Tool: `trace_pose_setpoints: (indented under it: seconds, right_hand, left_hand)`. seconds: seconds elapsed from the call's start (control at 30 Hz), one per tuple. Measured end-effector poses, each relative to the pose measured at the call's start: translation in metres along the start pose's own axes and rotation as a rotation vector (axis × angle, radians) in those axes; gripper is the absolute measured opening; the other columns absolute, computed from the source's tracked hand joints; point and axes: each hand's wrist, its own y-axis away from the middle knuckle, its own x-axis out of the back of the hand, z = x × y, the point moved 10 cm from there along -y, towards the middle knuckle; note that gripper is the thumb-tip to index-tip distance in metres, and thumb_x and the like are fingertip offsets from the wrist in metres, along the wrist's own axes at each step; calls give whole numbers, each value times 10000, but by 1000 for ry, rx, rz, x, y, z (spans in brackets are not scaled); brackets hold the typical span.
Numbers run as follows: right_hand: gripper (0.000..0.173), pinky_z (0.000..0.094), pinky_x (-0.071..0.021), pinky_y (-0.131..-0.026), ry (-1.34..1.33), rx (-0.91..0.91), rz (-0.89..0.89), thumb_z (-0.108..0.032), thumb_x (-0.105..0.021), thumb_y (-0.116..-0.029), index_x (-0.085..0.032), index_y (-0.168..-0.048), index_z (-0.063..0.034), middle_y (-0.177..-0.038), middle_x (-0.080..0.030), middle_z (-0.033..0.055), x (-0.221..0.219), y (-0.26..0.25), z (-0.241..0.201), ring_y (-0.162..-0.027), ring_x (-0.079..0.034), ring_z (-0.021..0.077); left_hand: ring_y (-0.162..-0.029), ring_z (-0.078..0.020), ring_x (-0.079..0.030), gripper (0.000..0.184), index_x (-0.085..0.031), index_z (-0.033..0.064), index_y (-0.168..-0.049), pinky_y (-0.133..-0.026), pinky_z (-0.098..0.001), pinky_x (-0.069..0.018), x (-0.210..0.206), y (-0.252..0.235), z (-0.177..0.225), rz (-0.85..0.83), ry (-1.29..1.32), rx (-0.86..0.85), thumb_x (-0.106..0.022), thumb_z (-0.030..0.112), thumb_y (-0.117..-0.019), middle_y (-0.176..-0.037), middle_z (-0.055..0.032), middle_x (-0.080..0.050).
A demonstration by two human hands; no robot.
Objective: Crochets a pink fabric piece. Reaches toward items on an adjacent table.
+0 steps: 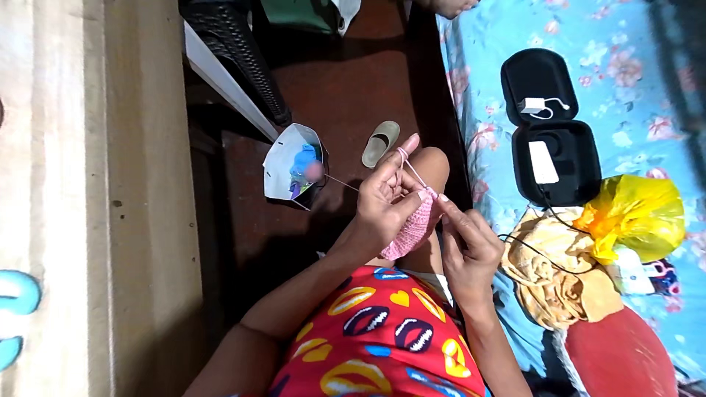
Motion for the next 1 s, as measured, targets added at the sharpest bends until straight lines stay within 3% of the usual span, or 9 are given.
trace_pose_setpoints:
  seconds: [0.13, 0.23, 0.3, 0.53, 0.7, 0.83, 0.9, 1.0]
  right_hand:
    - [297, 250, -440, -531, 186, 68, 40, -15, -603, -943, -782, -1177, -57, -778, -619, 118, 0, 3, -11, -613, -552, 150]
    - [272, 264, -453, -521, 254, 122, 45, -41, -614, -948, -797, -1147, -78, -756, -630, 119, 0, 3, -15, -598, -575, 168]
    - [272, 267, -453, -521, 244, 134, 19, -39, -611, -953, -797, -1147, -83, -758, -631, 118, 0, 3, -14, -599, -573, 169]
    - [311, 214, -424, -545, 48, 91, -79, -23, -581, -938, -782, -1174, -55, -735, -594, 98, -1, -1, -1, -598, -521, 107]
    - [277, 112, -454, -641, -206, -22, -116, -20, -579, -948, -782, -1136, -20, -754, -601, 34, -3, -1, 14, -682, -537, -8]
    - [275, 128, -529, -712, -457, -223, -157, 40, -593, -923, -773, -1128, 3, -871, -699, 6, -11, 1, 29, -757, -610, -19]
    - [286, 126, -496, -614, -693, -407, -196, 41, -612, -937, -763, -1171, -21, -953, -752, -1, -21, 7, 43, -677, -586, -37]
    - [295, 118, -363, -457, -1010, -652, -248, 25, -617, -943, -749, -1200, -32, -779, -685, 4, -39, 16, 51, -519, -461, -36]
  left_hand:
    - [-618, -76, -584, 717, -401, -31, -1526, -556, -178, -513, 0, 1, 8, 41, -58, -91, -586, -159, -844, -822, -59, -636]
    - [-582, -63, -562, 723, -413, -19, -1520, -538, -166, -495, 3, -1, 8, 22, -72, -56, -569, -158, -828, -785, -48, -628]
    - [-569, -52, -552, 706, -419, -23, -1514, -530, -153, -483, 5, -5, 5, 6, -65, 11, -561, -158, -835, -769, -35, -618]
    - [-659, -46, -627, 673, -444, -50, -1475, -664, -184, -555, 9, -14, -13, -32, 104, 158, -588, -175, -829, -805, -13, -662]
    - [-662, -74, -629, 658, -467, -25, -1470, -650, -206, -558, 8, -11, -22, -32, 186, 254, -570, -165, -835, -807, -37, -657]
    - [-654, -84, -623, 616, -486, 26, -1472, -632, -216, -556, 4, -3, -20, -41, 203, 335, -509, -143, -880, -805, -50, -650]
    - [-630, -87, -604, 619, -479, 54, -1489, -593, -212, -539, 3, -1, -19, -80, 206, 321, -488, -136, -900, -810, -68, -645]
    - [-620, -89, -592, 645, -458, 78, -1511, -578, -212, -528, 0, 0, -17, -103, 205, 298, -485, -130, -901, -808, -74, -636]
